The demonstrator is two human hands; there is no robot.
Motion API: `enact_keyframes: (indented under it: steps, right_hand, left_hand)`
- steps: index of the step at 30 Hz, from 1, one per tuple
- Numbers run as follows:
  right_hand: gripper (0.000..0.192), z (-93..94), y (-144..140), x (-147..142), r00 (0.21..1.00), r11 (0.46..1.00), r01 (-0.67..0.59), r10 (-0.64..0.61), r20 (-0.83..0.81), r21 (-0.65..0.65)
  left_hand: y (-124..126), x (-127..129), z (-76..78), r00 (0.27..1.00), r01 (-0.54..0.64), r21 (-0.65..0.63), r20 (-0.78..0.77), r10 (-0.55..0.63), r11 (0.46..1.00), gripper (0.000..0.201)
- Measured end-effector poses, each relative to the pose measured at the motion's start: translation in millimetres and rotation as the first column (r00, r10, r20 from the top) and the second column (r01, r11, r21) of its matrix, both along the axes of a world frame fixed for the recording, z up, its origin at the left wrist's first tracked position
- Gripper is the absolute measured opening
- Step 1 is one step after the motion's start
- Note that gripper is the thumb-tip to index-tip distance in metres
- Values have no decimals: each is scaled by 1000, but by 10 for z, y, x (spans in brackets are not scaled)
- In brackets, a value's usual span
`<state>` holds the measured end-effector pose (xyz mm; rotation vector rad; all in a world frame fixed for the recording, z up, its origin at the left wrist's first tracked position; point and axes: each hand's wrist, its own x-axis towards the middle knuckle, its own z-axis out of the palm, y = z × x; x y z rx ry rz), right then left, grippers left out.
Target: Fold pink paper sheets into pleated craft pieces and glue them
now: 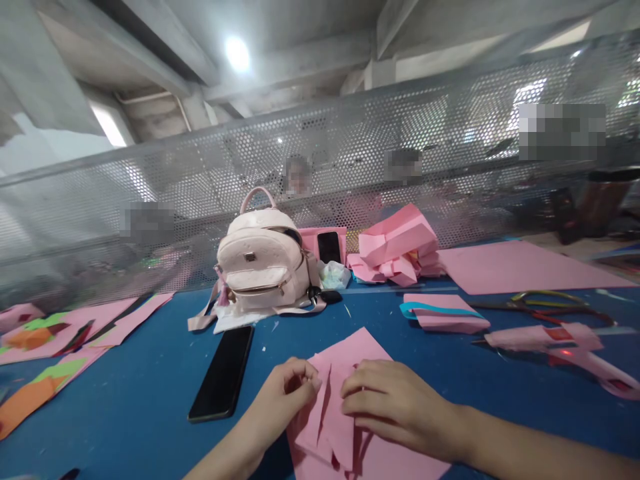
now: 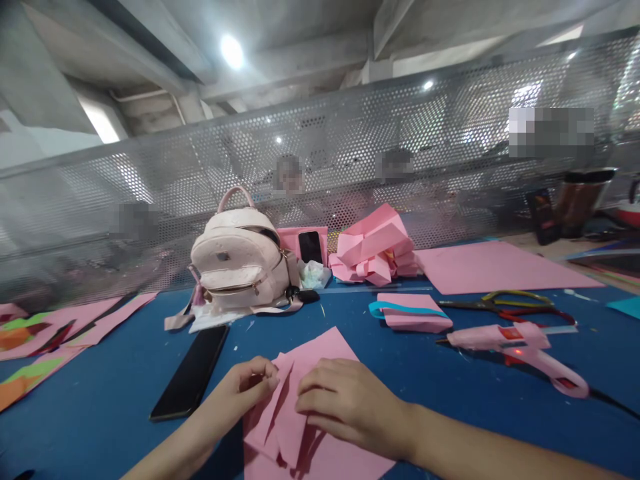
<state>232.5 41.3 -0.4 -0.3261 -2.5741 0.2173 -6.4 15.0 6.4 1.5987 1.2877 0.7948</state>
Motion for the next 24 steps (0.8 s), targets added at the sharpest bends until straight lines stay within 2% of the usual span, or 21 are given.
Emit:
enact_keyframes:
  steps: [4, 8, 14, 17, 24]
  right_hand:
    - [18, -2, -15, 8, 1000, 1000, 6, -6, -1, -28]
    - [15, -12, -3, 21, 998, 988, 56, -57, -5, -145]
    - [14, -9, 12, 33, 994, 951, 89, -105, -41, -295]
    - [14, -8, 18, 28, 991, 941, 64, -99, -87, -333]
    - [19, -42, 50, 17, 978, 939, -16, -58, -202, -345]
  left_hand:
    - [1, 11, -9, 1000, 9, 11, 0, -9, 1000, 26]
    - [-31, 63, 7, 999, 49, 0, 23, -49, 999, 19]
    - [-61, 90, -84, 962, 74, -62, 267, -55, 995, 25]
    - [-56, 78, -162, 935, 76, -66, 351, -48, 995, 31]
    - [-32, 68, -242, 911, 74, -54, 410, -45, 996, 39]
